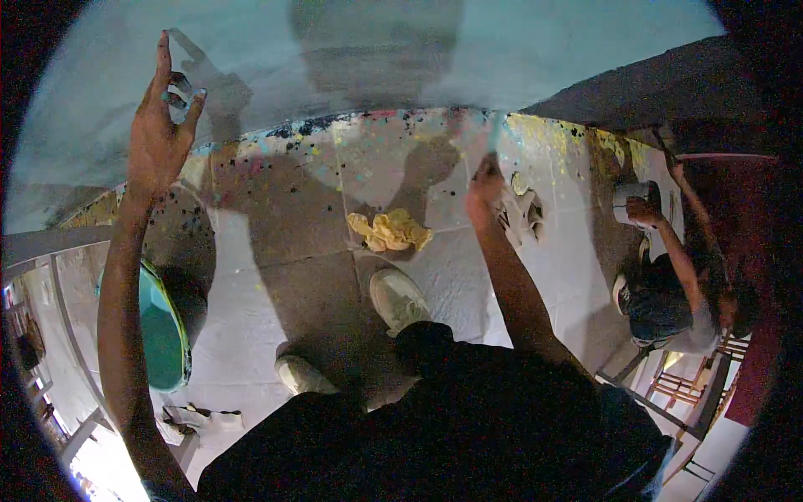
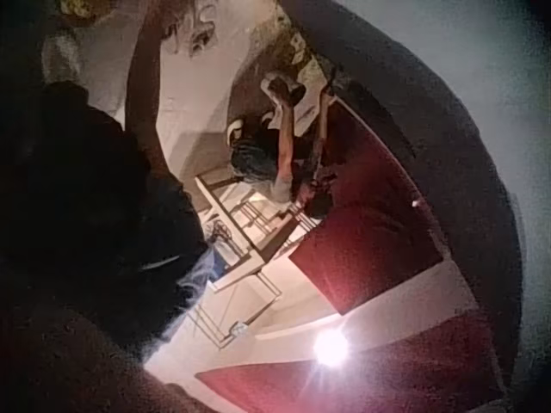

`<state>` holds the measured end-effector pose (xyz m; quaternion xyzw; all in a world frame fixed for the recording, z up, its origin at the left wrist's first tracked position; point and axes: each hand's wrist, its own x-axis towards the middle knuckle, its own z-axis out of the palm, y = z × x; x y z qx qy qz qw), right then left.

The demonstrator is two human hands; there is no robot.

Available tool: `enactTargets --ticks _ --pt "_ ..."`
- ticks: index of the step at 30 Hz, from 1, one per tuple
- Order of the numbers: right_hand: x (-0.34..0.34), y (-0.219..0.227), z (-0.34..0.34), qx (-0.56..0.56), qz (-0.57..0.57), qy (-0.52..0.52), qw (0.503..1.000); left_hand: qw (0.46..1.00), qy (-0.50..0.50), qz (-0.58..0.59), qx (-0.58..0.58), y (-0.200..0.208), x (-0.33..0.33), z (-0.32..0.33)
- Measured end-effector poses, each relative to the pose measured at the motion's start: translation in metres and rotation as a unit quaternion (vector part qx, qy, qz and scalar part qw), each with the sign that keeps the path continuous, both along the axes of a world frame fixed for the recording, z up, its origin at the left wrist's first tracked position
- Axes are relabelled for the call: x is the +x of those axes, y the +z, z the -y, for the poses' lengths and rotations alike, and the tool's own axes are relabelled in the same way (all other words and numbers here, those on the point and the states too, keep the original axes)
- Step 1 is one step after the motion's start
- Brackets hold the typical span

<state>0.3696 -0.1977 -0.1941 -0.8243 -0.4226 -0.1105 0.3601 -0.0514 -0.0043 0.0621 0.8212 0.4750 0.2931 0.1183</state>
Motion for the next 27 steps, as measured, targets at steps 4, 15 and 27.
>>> enactTargets --ticks 4,15,27 --pt "0.027 -0.003 -0.002 0.059 -0.289 -0.006 0.955 1.000 -0.007 0.000 0.019 -0.004 0.001 -0.011" --pt "-0.221 -0.008 -0.051 0.064 -0.256 0.280 0.923 0.999 0.023 -0.016 0.017 -0.008 0.003 -0.018" --pt "-0.046 -0.041 -0.021 0.149 -0.333 0.034 0.931 0.998 -0.003 -0.021 0.060 -0.010 -0.007 -0.016"
